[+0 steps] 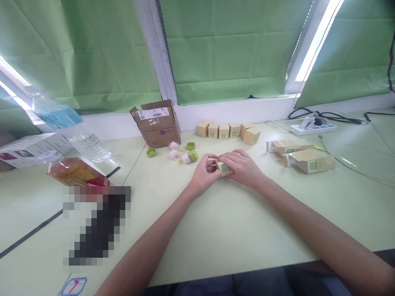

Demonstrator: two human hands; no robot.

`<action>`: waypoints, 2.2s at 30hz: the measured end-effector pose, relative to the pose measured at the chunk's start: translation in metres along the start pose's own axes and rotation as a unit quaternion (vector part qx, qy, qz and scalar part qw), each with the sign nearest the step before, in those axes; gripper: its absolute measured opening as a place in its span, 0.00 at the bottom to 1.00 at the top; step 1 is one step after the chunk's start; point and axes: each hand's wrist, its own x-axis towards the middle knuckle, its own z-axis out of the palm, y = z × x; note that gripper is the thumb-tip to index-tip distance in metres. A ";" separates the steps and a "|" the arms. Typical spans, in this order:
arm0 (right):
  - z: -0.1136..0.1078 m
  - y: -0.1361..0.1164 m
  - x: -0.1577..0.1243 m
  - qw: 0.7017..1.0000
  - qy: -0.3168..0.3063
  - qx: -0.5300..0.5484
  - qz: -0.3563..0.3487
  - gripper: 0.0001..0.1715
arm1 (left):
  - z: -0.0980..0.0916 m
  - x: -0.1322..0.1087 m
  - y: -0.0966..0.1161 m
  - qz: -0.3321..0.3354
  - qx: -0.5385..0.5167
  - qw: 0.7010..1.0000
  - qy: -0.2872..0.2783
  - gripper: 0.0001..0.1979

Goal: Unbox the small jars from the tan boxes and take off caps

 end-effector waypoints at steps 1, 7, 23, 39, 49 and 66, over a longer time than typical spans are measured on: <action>0.000 -0.001 0.001 1.000 -0.006 -0.004 -0.003 0.13 | 0.002 -0.001 0.000 0.007 0.014 1.000 0.006 0.21; -0.002 -0.002 0.002 0.999 -0.042 -0.025 -0.012 0.13 | 0.008 -0.001 -0.003 0.037 0.116 0.992 0.041 0.22; -0.007 -0.002 0.005 0.998 -0.044 -0.038 -0.009 0.12 | -0.006 -0.001 0.010 -0.022 0.063 0.996 -0.057 0.21; -0.009 0.004 0.004 0.999 -0.048 -0.020 -0.012 0.12 | -0.010 -0.002 0.012 -0.023 0.021 0.995 -0.094 0.25; -0.016 0.019 -0.004 0.997 -0.041 0.036 0.047 0.17 | -0.010 0.002 0.003 0.035 0.098 0.994 -0.024 0.20; -0.013 0.018 -0.007 0.992 -0.090 0.078 0.050 0.25 | -0.024 -0.003 0.009 0.259 0.390 0.881 -0.072 0.25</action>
